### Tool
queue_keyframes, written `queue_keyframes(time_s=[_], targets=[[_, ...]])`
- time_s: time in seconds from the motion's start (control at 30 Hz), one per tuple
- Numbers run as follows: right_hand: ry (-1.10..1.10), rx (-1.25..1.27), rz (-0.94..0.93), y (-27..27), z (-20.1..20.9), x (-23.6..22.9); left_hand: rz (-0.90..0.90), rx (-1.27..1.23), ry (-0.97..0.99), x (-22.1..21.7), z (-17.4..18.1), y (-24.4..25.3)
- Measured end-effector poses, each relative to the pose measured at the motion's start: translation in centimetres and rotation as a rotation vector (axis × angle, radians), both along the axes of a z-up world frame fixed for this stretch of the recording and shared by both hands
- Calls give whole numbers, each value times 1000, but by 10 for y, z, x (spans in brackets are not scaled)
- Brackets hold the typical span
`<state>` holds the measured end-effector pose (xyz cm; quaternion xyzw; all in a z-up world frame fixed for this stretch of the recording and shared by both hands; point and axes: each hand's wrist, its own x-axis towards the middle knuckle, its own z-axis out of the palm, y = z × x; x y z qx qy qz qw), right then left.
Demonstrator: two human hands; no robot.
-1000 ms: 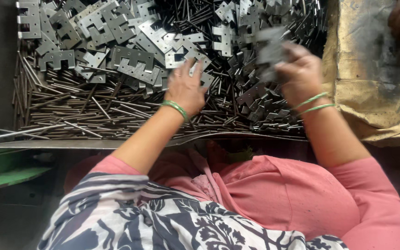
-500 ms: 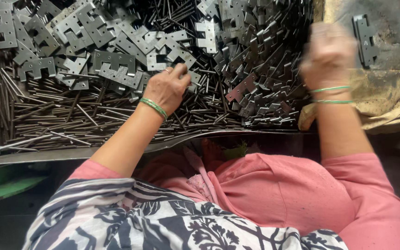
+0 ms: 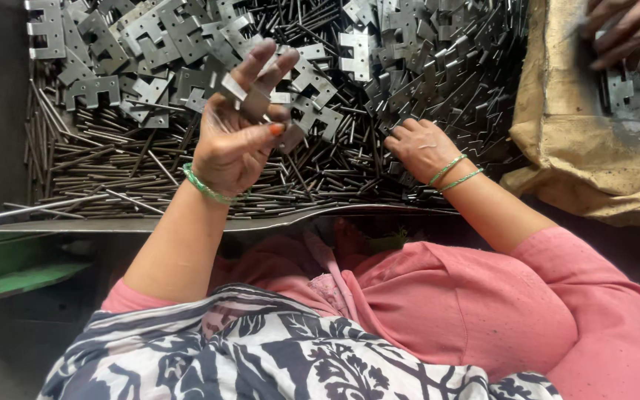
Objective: The person inserts metal rods into L-shaped metal brackets and places the assembled units into a large metal tray. The person repeatedly picks brackets and rods, inserts the rods, and deposits the finished assemblies into the tray.
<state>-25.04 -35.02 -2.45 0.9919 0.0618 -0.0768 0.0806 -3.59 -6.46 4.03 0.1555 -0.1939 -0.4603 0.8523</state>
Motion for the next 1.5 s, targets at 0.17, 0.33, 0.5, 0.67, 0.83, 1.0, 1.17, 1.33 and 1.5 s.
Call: queue_keyframes(time_s=[0.17,0.33,0.5,0.67,0.83,1.0,1.17,1.33,1.5], targets=[[-162,283,-151,-7,13,-10,229,500,-698,-9,-47,-21],[-297,472,-211,-19,20,-15,-1,832,-2160,-33,-92,-25],[-348,651,-258,-20,3,-18,-290,777,-2524,-33,-108,-30],[-278,1356,-614,-31,-2,-18,264,471,-2293,-18,-122,-30],[-347,2115,-1147,-26,10,-3,180,602,-512,-25,-136,-32],[-266,1584,-869,17,29,30,-65,458,308,-60,-116,-58],[-282,880,-106,71,37,34,-93,350,474,-98,-102,-77],[-39,1000,-475,57,52,30,-52,611,-130,-96,-108,-96],[-443,1453,-913,-44,96,-3,484,907,-1648,-65,-124,-86]])
